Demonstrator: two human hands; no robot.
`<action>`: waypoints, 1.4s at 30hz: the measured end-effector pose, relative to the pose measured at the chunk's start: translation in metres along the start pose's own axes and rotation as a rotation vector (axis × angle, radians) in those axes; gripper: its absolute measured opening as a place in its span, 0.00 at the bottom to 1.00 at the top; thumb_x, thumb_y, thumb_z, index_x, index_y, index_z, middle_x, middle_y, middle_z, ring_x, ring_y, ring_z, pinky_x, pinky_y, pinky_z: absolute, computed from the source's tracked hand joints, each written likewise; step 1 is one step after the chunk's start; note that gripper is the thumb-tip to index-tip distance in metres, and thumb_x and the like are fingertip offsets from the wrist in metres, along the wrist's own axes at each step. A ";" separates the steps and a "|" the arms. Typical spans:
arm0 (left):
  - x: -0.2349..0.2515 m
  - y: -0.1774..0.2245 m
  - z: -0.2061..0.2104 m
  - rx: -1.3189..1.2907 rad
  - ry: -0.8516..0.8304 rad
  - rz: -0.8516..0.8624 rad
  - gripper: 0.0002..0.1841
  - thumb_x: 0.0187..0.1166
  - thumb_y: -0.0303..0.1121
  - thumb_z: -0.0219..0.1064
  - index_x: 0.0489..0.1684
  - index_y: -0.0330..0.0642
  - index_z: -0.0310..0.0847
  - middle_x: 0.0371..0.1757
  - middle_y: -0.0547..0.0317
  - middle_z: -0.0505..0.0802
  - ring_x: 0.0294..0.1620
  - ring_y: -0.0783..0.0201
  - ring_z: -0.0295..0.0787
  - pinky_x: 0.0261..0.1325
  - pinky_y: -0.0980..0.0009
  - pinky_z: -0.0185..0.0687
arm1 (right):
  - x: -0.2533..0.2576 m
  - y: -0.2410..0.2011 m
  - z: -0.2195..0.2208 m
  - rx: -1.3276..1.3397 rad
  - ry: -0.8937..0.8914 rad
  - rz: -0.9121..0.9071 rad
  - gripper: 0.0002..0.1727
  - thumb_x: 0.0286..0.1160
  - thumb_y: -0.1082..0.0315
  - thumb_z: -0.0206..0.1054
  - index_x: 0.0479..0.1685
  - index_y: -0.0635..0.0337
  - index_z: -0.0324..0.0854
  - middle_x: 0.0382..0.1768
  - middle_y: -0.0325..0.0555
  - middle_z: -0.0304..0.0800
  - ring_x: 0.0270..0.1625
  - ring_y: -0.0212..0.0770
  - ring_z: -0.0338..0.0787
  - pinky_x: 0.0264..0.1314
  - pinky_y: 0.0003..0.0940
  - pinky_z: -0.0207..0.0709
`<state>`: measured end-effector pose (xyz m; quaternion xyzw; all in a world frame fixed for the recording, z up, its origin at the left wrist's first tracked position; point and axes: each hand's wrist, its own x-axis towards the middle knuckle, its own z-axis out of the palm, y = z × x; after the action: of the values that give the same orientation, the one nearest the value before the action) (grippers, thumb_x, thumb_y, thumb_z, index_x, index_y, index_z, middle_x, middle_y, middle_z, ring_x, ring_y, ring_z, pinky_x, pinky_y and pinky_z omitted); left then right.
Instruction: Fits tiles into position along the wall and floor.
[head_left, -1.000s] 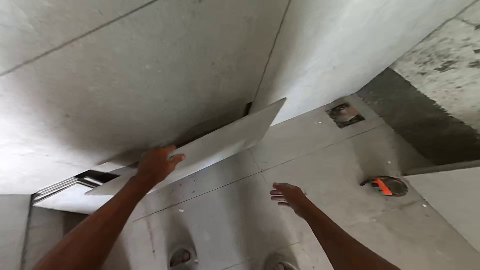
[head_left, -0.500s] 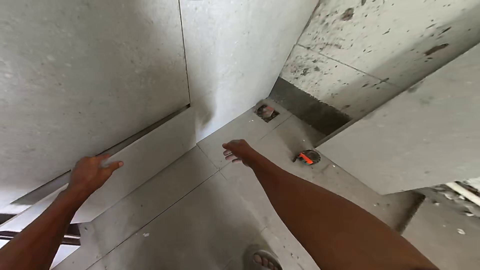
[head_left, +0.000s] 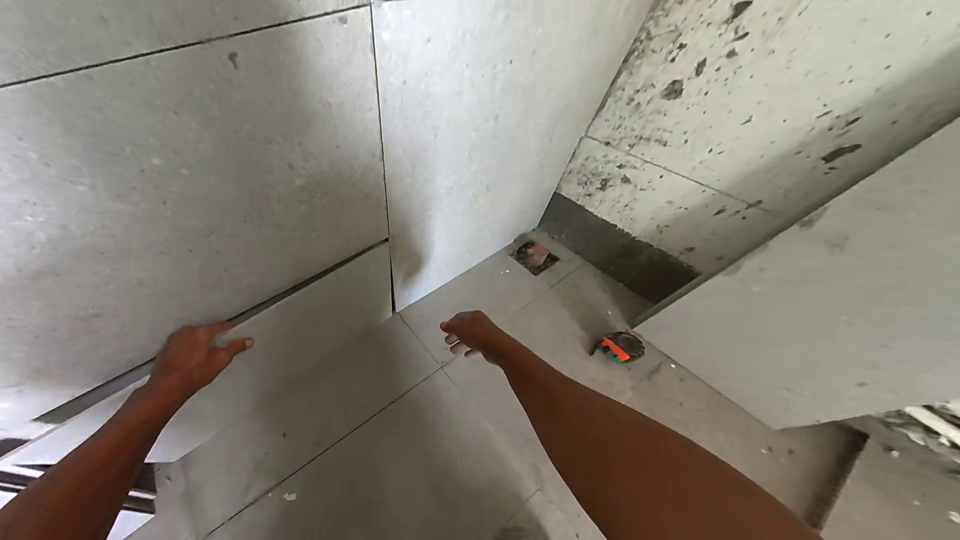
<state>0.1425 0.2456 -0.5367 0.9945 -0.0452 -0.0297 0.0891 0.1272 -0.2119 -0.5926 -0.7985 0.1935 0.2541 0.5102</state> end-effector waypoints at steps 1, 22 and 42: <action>0.000 0.000 0.000 -0.002 0.005 0.007 0.26 0.82 0.51 0.71 0.63 0.35 0.89 0.47 0.31 0.94 0.53 0.31 0.91 0.58 0.30 0.79 | 0.000 -0.002 0.001 -0.006 -0.002 -0.002 0.24 0.91 0.53 0.58 0.69 0.65 0.78 0.60 0.61 0.90 0.58 0.56 0.91 0.59 0.57 0.81; -0.123 -0.110 0.005 0.118 0.582 -0.251 0.17 0.79 0.41 0.74 0.51 0.33 0.90 0.54 0.32 0.89 0.62 0.31 0.83 0.64 0.34 0.77 | 0.025 -0.062 0.053 0.064 0.044 -0.217 0.19 0.91 0.60 0.59 0.67 0.65 0.79 0.60 0.62 0.88 0.55 0.55 0.89 0.54 0.55 0.80; -0.135 -0.121 0.053 -0.685 0.868 -0.842 0.22 0.81 0.45 0.72 0.59 0.32 0.85 0.55 0.38 0.92 0.60 0.44 0.88 0.67 0.40 0.77 | 0.076 -0.103 0.071 0.381 0.140 -0.379 0.38 0.84 0.67 0.63 0.93 0.49 0.51 0.92 0.55 0.54 0.86 0.60 0.66 0.72 0.68 0.72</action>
<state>0.0151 0.3676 -0.6034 0.7653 0.3959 0.3261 0.3890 0.2318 -0.1086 -0.5895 -0.7257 0.1200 0.0573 0.6750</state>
